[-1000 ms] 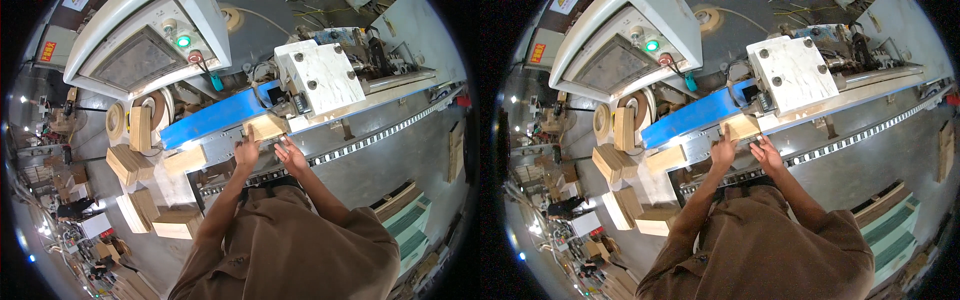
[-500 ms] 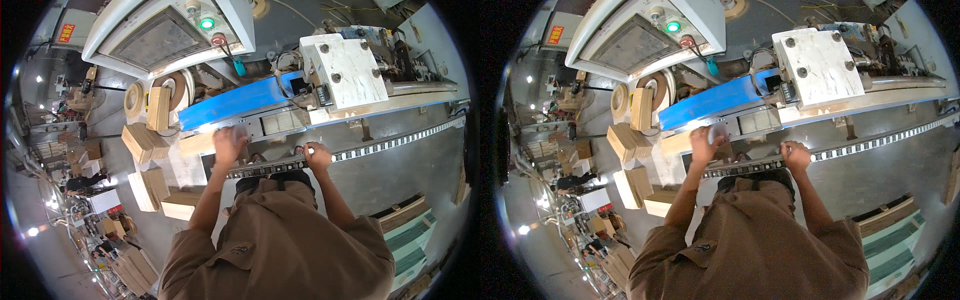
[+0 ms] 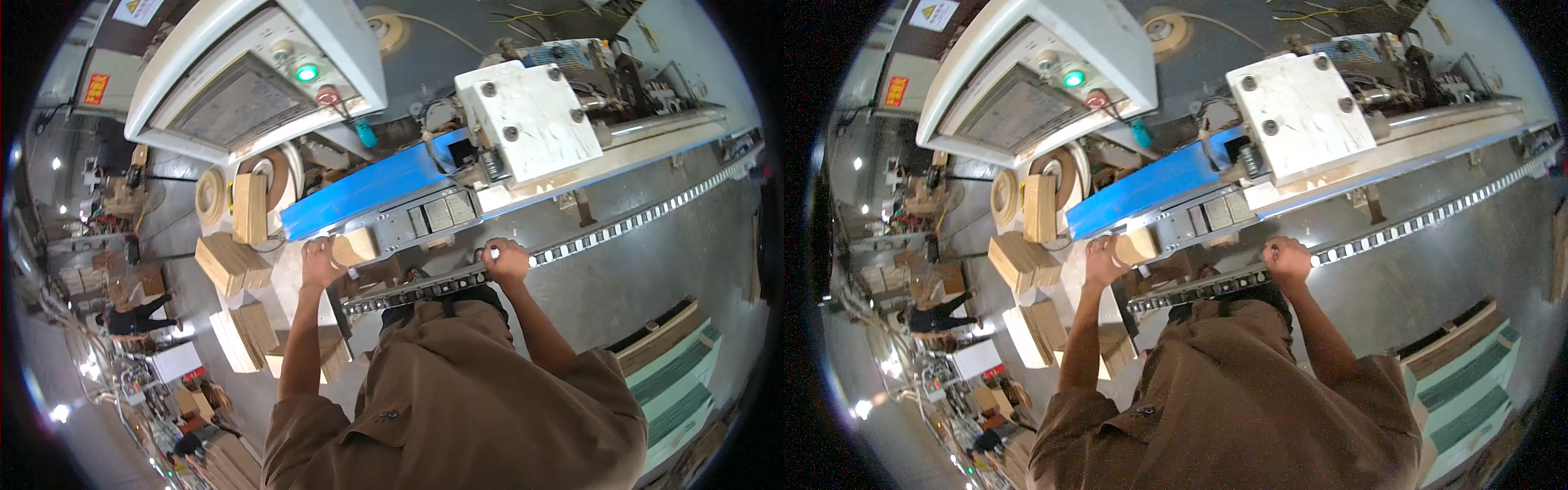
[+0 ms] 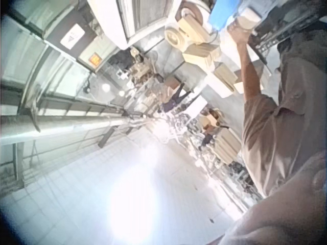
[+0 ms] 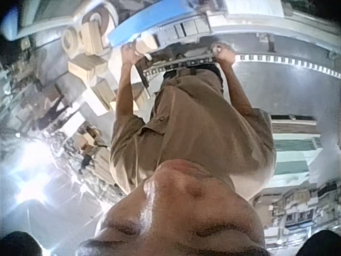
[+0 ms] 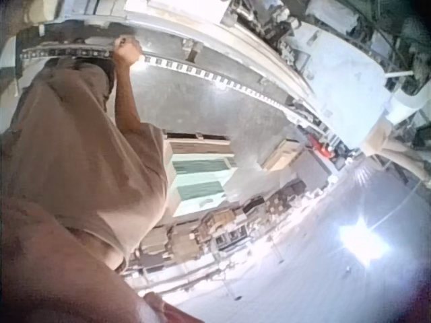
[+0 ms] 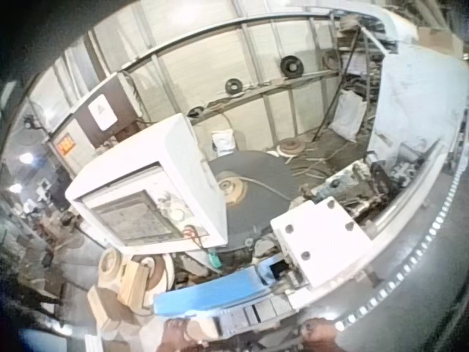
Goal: Operating an edge-banding machine by feeding wooden blocks into the conveyor for processing.
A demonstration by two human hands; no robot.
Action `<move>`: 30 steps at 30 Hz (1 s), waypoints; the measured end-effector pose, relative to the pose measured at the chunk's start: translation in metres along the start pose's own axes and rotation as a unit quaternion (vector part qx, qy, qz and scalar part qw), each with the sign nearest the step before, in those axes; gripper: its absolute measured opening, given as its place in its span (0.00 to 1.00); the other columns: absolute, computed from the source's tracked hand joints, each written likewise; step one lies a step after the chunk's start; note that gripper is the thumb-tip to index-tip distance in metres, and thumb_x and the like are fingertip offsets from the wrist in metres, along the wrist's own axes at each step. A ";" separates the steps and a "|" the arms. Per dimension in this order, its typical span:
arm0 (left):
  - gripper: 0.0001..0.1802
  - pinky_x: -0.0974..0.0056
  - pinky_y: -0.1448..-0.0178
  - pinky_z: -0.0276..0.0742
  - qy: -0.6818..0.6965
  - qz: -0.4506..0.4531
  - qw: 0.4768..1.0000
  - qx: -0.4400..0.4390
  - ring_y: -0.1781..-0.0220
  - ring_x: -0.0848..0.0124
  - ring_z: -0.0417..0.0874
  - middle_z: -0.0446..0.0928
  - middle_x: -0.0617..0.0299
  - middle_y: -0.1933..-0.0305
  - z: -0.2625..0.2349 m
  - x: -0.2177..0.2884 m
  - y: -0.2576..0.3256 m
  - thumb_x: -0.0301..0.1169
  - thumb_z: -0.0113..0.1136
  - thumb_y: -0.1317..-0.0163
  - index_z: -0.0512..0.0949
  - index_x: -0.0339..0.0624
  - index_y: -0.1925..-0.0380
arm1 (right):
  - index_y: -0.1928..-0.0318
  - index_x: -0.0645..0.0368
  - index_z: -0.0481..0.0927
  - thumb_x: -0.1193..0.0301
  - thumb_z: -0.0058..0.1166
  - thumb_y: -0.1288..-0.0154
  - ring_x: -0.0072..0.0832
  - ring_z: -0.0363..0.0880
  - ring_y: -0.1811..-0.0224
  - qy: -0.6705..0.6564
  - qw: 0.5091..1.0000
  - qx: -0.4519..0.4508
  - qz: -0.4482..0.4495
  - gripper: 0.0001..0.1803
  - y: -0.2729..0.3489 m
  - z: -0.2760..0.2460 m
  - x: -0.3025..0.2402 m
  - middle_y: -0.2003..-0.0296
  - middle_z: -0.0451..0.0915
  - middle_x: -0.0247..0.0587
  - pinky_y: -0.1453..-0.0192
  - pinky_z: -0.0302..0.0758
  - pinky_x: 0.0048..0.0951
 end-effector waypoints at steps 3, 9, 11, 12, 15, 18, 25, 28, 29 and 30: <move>0.52 0.43 0.24 0.62 0.075 0.095 0.988 0.101 0.32 0.53 0.74 0.75 0.50 0.35 -0.001 0.058 -0.014 0.48 0.83 0.57 0.74 0.38 0.31 | 0.65 0.48 0.88 0.61 0.65 0.39 0.42 0.85 0.63 0.013 1.000 -0.012 0.013 0.07 -0.003 -0.006 -0.006 0.69 0.87 0.38 0.56 0.81 0.43; 0.40 0.42 0.23 0.61 0.079 0.206 0.967 0.123 0.31 0.49 0.72 0.74 0.53 0.32 0.016 0.141 -0.051 0.46 0.77 0.45 0.78 0.48 0.31 | 0.65 0.47 0.89 0.60 0.63 0.37 0.41 0.86 0.64 0.008 1.000 -0.026 -0.015 0.08 -0.003 -0.003 -0.004 0.67 0.87 0.36 0.56 0.81 0.44; 0.38 0.42 0.22 0.61 0.108 0.211 0.961 0.138 0.31 0.49 0.72 0.73 0.54 0.31 0.016 0.159 -0.053 0.46 0.74 0.41 0.77 0.51 0.30 | 0.65 0.47 0.89 0.60 0.63 0.37 0.41 0.86 0.64 0.019 0.999 -0.029 -0.014 0.08 -0.003 -0.004 -0.001 0.67 0.88 0.36 0.56 0.81 0.44; 0.36 0.42 0.21 0.60 0.135 0.215 0.955 0.151 0.31 0.49 0.72 0.73 0.56 0.31 0.014 0.166 -0.053 0.46 0.71 0.37 0.76 0.54 0.29 | 0.65 0.47 0.89 0.61 0.63 0.36 0.42 0.86 0.64 0.026 0.999 -0.034 -0.012 0.07 -0.001 -0.003 0.000 0.66 0.88 0.36 0.56 0.81 0.44; 0.33 0.43 0.20 0.61 0.079 0.199 0.967 0.138 0.30 0.52 0.72 0.73 0.56 0.30 0.016 0.176 -0.056 0.44 0.66 0.32 0.75 0.55 0.27 | 0.61 0.47 0.90 0.61 0.62 0.35 0.42 0.87 0.62 0.023 0.999 -0.035 -0.014 0.08 -0.003 -0.001 0.004 0.66 0.88 0.38 0.55 0.82 0.44; 0.31 0.43 0.20 0.60 0.045 0.192 0.970 0.144 0.30 0.52 0.73 0.74 0.56 0.30 0.020 0.177 -0.060 0.42 0.66 0.31 0.75 0.55 0.27 | 0.56 0.47 0.90 0.61 0.62 0.35 0.44 0.87 0.61 -0.044 0.999 -0.027 0.004 0.10 -0.004 -0.001 0.000 0.63 0.89 0.40 0.54 0.83 0.43; 0.31 0.41 0.21 0.61 0.069 0.142 0.963 0.218 0.33 0.52 0.75 0.77 0.53 0.34 0.034 0.177 -0.061 0.45 0.70 0.34 0.78 0.47 0.33 | 0.31 0.56 0.76 0.62 0.60 0.23 0.35 0.90 0.51 -0.464 0.837 -0.228 0.180 0.24 -0.008 0.052 -0.034 0.45 0.86 0.44 0.46 0.84 0.33; 0.33 0.40 0.23 0.62 0.093 0.099 0.962 0.238 0.34 0.50 0.76 0.78 0.51 0.37 0.035 0.167 -0.053 0.48 0.73 0.38 0.79 0.46 0.35 | 0.22 0.60 0.61 0.61 0.58 0.20 0.43 0.87 0.43 -0.605 0.688 -0.290 0.277 0.34 -0.015 0.064 -0.070 0.34 0.79 0.49 0.37 0.82 0.37; 0.33 0.40 0.23 0.62 0.094 0.097 0.961 0.240 0.34 0.50 0.76 0.78 0.51 0.37 0.034 0.163 -0.050 0.48 0.73 0.38 0.79 0.46 0.35 | 0.19 0.62 0.53 0.61 0.57 0.19 0.46 0.85 0.38 -0.630 0.640 -0.295 0.325 0.39 -0.017 0.062 -0.079 0.30 0.75 0.51 0.32 0.81 0.39; 0.34 0.40 0.24 0.63 0.092 0.103 0.959 0.246 0.36 0.50 0.77 0.78 0.51 0.38 0.032 0.160 -0.045 0.49 0.73 0.38 0.79 0.46 0.35 | 0.19 0.62 0.53 0.61 0.57 0.19 0.46 0.85 0.38 -0.630 0.641 -0.296 0.323 0.39 -0.018 0.061 -0.085 0.30 0.75 0.51 0.32 0.81 0.39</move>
Point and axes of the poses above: each hand's wrist, its own y-axis away from the middle knuckle, its own z-axis out of the palm, x = y × z, the point moved 1 cm from there along -y, towards the middle knuckle
